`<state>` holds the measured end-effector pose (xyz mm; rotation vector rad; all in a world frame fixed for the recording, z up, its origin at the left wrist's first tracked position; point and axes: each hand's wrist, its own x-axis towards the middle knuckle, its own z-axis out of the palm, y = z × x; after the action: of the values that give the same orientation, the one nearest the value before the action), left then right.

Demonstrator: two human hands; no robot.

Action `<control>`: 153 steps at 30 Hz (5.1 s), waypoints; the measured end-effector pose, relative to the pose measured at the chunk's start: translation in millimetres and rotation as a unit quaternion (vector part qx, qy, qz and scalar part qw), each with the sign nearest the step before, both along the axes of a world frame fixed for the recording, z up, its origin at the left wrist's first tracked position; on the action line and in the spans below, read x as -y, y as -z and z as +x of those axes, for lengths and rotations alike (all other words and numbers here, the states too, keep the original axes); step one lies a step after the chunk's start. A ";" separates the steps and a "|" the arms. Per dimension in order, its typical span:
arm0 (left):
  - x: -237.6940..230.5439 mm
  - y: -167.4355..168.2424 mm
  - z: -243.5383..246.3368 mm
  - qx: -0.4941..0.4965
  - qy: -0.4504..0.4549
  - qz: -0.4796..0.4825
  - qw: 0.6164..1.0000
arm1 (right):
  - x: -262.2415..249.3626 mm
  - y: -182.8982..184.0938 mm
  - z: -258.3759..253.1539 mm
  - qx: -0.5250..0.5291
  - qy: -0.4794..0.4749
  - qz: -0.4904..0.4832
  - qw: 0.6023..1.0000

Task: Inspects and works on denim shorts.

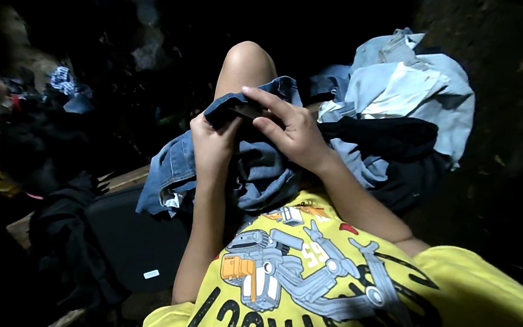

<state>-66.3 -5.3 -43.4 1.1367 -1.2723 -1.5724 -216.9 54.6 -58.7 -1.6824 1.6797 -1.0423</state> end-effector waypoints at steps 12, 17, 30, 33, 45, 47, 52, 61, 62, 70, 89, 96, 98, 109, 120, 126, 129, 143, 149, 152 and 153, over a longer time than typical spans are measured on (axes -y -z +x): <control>-3.2 3.6 1.6 0.039 0.014 0.008 0.999 | -0.1 14.8 5.3 -0.026 0.041 -0.044 0.998; 7.2 5.1 12.3 0.080 0.070 -0.018 0.994 | 3.6 -9.6 -18.7 0.264 -0.060 0.098 0.958; 9.5 5.8 8.0 0.055 0.063 -0.030 0.996 | 7.8 -15.2 -12.9 0.123 -0.064 0.057 0.989; 9.7 2.3 9.8 -0.006 0.053 0.024 0.998 | -6.3 -3.2 -9.6 0.024 -0.030 0.030 0.999; 9.0 2.8 10.7 -0.026 0.031 0.062 0.997 | -4.8 21.8 -11.4 -0.053 0.001 -0.056 0.997; 8.6 4.8 11.4 -0.022 0.042 0.045 0.998 | -4.0 20.9 -10.3 -0.051 -0.003 -0.053 0.997; 10.3 3.7 9.1 0.054 0.081 0.002 0.995 | 6.2 9.5 2.2 -0.009 0.010 -0.026 1.000; 8.6 -6.5 8.1 0.076 0.049 -0.024 0.996 | 23.6 -30.7 -29.4 0.286 -0.108 0.141 0.942; 6.1 -7.1 6.9 0.074 0.036 -0.029 0.996 | 24.7 -31.2 -29.0 0.293 -0.113 0.141 0.939; 0.1 -3.7 1.4 -0.009 -0.014 -0.011 1.000 | 15.4 -17.8 -34.2 0.350 -0.106 0.130 0.922; 19.8 -25.0 -7.8 -0.077 -0.024 0.120 0.990 | 52.7 -22.9 -42.9 0.290 -0.078 0.082 0.950; 9.7 -22.8 -21.6 -0.096 -0.043 0.182 0.978 | 33.2 -10.2 -32.9 0.424 -0.004 0.160 0.891; 10.1 -21.4 -20.1 -0.097 -0.036 0.182 0.978 | 33.7 -8.9 -32.6 0.354 0.041 0.111 0.928; 13.0 -10.7 -17.1 -0.086 -0.070 0.133 0.985 | 10.0 -8.7 -20.3 0.164 0.017 0.050 0.985; 19.0 -5.7 16.0 -0.018 0.068 0.024 0.997 | 43.7 -13.3 -26.8 0.185 -0.063 0.045 0.980; 35.2 1.7 39.6 0.129 0.112 -0.309 0.936 | 23.4 -12.2 -29.5 0.001 0.011 -0.133 0.991; 21.5 -0.5 48.9 0.184 0.091 -0.366 0.908 | -3.6 -10.0 -17.7 -0.038 0.004 -0.149 0.988; -51.7 -36.6 26.7 -0.007 0.016 0.111 0.994 | -24.3 -20.4 -20.9 -0.033 -0.030 -0.214 0.976; -41.8 -38.3 19.4 -0.032 0.020 0.149 0.988 | -33.0 -25.5 -40.2 -0.039 -0.034 -0.140 0.989; -45.2 -37.8 19.2 -0.059 0.015 0.159 0.985 | -43.6 -35.7 -51.5 0.015 0.005 -0.059 0.998; -47.4 -36.6 18.2 -0.066 0.021 0.146 0.987 | -46.0 -39.0 -52.0 0.041 0.012 -0.050 0.998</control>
<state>-48.1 42.1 -6.8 1.1665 -1.0060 -1.8787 -268.9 100.6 -19.7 -1.6619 1.6223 -1.2081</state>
